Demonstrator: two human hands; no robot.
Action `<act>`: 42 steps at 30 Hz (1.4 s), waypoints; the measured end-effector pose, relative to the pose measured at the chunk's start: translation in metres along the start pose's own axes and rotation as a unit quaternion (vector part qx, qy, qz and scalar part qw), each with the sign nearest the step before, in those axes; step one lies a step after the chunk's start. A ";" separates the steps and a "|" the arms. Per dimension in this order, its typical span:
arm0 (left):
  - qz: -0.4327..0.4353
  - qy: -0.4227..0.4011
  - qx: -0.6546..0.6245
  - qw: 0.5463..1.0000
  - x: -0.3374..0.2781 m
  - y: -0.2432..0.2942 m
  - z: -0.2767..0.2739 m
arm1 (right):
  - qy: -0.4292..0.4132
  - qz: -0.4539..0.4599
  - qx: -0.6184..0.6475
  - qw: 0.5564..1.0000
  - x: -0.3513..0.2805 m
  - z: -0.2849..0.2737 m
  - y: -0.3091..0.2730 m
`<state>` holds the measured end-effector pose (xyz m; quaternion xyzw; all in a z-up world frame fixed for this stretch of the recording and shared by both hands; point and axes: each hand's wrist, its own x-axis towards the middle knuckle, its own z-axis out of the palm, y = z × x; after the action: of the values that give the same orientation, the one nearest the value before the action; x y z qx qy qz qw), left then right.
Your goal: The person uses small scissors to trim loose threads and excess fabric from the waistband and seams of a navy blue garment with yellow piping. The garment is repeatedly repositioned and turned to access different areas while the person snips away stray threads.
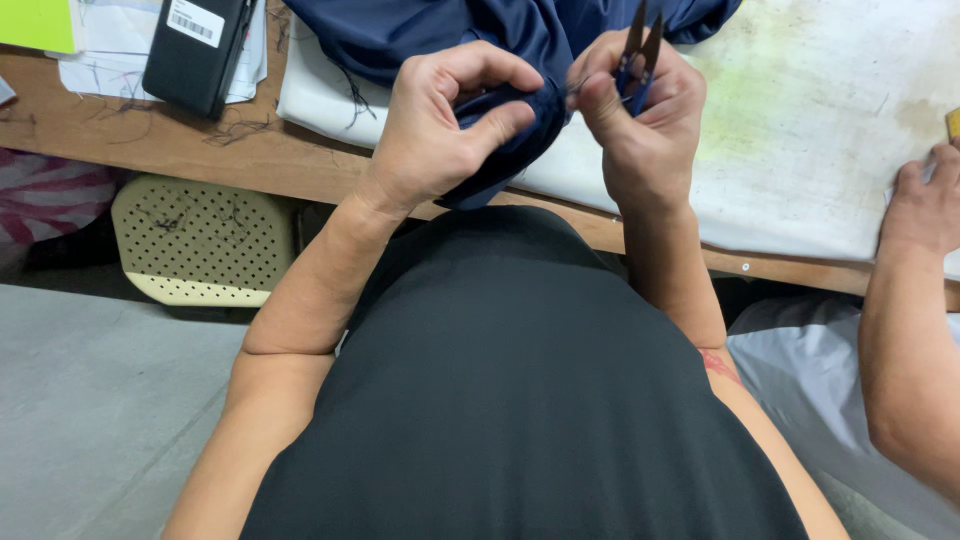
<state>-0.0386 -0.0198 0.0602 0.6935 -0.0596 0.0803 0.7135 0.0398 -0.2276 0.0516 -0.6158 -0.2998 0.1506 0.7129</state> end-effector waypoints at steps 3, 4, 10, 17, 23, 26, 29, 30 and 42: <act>0.046 0.001 0.139 0.989 0.000 0.002 0.005 | -0.031 -0.005 -0.029 0.999 -0.001 0.006 -0.012; 0.054 0.007 0.174 0.983 0.001 0.001 0.007 | -0.042 -0.004 -0.035 0.998 0.000 0.008 -0.017; 0.042 0.005 0.037 0.998 0.001 -0.014 0.004 | -0.010 -0.021 -0.257 0.966 0.006 0.009 -0.041; -0.014 0.008 -0.025 1.000 -0.006 -0.019 0.001 | -0.014 -0.079 -0.494 0.866 -0.011 0.018 -0.036; 0.011 0.005 0.003 1.000 -0.006 -0.019 0.001 | -0.026 -0.086 -0.511 0.855 -0.010 0.017 -0.029; 0.005 0.010 -0.004 1.000 -0.007 -0.020 -0.001 | -0.009 -0.086 -0.493 0.866 -0.011 0.015 -0.029; 0.022 0.006 -0.016 1.000 -0.005 -0.019 -0.003 | 0.063 0.002 -0.275 0.959 -0.007 0.013 -0.029; 0.023 0.006 -0.009 1.000 -0.005 -0.018 -0.002 | 0.092 0.048 -0.166 0.981 -0.006 0.012 -0.029; -0.010 -0.011 -0.043 0.999 -0.009 -0.008 -0.002 | 0.030 0.045 0.057 0.997 0.011 0.013 0.003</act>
<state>-0.0458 -0.0180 0.0508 0.6636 -0.0635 0.0625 0.7427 0.0413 -0.2101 0.0521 -0.5909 -0.2412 0.1812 0.7482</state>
